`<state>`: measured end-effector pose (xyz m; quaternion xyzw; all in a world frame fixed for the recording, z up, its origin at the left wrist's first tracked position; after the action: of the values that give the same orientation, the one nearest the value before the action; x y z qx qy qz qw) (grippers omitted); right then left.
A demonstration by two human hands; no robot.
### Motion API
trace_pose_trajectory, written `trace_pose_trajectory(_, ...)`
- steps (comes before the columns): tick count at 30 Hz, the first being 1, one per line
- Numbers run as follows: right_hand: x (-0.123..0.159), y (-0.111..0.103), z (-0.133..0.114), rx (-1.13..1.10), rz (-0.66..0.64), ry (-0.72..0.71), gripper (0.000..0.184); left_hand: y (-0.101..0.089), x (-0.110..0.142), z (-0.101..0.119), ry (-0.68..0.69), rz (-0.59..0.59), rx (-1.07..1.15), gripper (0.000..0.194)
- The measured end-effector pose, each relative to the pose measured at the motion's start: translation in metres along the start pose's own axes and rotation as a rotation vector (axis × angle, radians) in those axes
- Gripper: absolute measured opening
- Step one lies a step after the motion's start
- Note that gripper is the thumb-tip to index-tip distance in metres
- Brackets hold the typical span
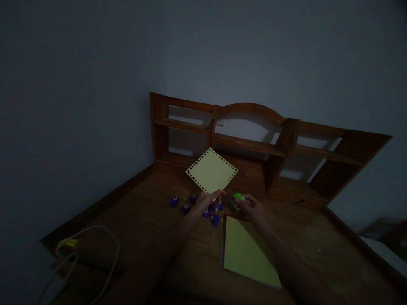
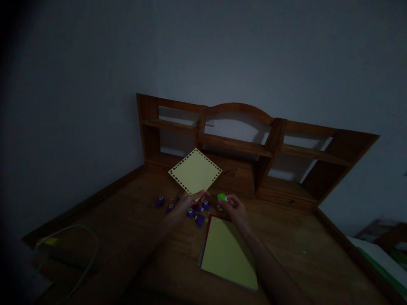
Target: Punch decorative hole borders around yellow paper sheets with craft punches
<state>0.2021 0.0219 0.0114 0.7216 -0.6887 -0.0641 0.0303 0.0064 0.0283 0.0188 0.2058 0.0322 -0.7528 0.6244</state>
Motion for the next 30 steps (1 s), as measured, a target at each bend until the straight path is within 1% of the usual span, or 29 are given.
trace_pose_trajectory(2, 0.010, -0.012, 0.004, -0.020, -0.024, 0.040, 0.040, 0.010, 0.004, -0.002, -0.019, -0.085, -0.015, 0.037)
trace_pose_trajectory(5, 0.019, -0.019, 0.009, -0.069, -0.028, 0.100, 0.054, 0.019, 0.007, -0.006, -0.069, -0.166, -0.020, 0.035)
trace_pose_trajectory(7, 0.021, -0.020, 0.011, -0.117, -0.010, 0.113, 0.058, 0.021, 0.009, -0.011, -0.102, -0.185, -0.038, 0.033)
trace_pose_trajectory(9, 0.022, -0.019, 0.013, -0.179, -0.017, 0.112, 0.058, 0.022, 0.009, -0.016, -0.099, -0.185, -0.078, 0.030)
trace_pose_trajectory(10, 0.022, -0.019, 0.013, -0.222, -0.023, 0.105, 0.058, 0.022, 0.009, -0.018, -0.085, -0.181, -0.100, 0.028)
trace_pose_trajectory(13, 0.025, -0.015, 0.011, -0.341, -0.097, 0.109, 0.056, 0.024, 0.010, -0.024, -0.094, -0.170, -0.102, 0.028)
trace_pose_trajectory(14, 0.026, -0.014, 0.010, -0.385, -0.117, 0.113, 0.055, 0.027, 0.012, -0.025, -0.095, -0.194, -0.107, 0.028)
trace_pose_trajectory(18, 0.030, -0.011, 0.003, -0.502, -0.163, 0.134, 0.038, 0.032, 0.015, -0.019, -0.054, -0.185, -0.120, 0.027)
trace_pose_trajectory(21, 0.030, -0.012, 0.004, -0.499, -0.167, 0.155, 0.034, 0.034, 0.017, -0.011, -0.035, -0.163, -0.156, 0.029)
trace_pose_trajectory(24, 0.028, -0.014, 0.012, -0.445, -0.158, 0.166, 0.030, 0.034, 0.017, -0.004, -0.021, -0.121, -0.178, 0.031)
trace_pose_trajectory(26, 0.027, -0.015, 0.016, -0.425, -0.149, 0.158, 0.028, 0.034, 0.017, 0.000, 0.011, -0.118, -0.198, 0.033)
trace_pose_trajectory(28, 0.028, -0.013, 0.017, -0.427, -0.144, 0.158, 0.029, 0.036, 0.018, 0.004, 0.037, -0.145, -0.225, 0.035)
trace_pose_trajectory(30, 0.030, -0.010, 0.015, -0.428, -0.154, 0.159, 0.034, 0.037, 0.018, 0.005, 0.044, -0.152, -0.235, 0.035)
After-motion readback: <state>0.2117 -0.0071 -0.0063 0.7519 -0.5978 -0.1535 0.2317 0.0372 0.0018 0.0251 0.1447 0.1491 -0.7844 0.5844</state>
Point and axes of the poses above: each hand's wrist, its own x-axis away from the middle knuckle, its own y-axis out of the palm, z = x × y, the point moved 5 cm from there along -x, towards the middle knuckle, and after that the axes turned 7 degrees about y, right-handed, at the moved point
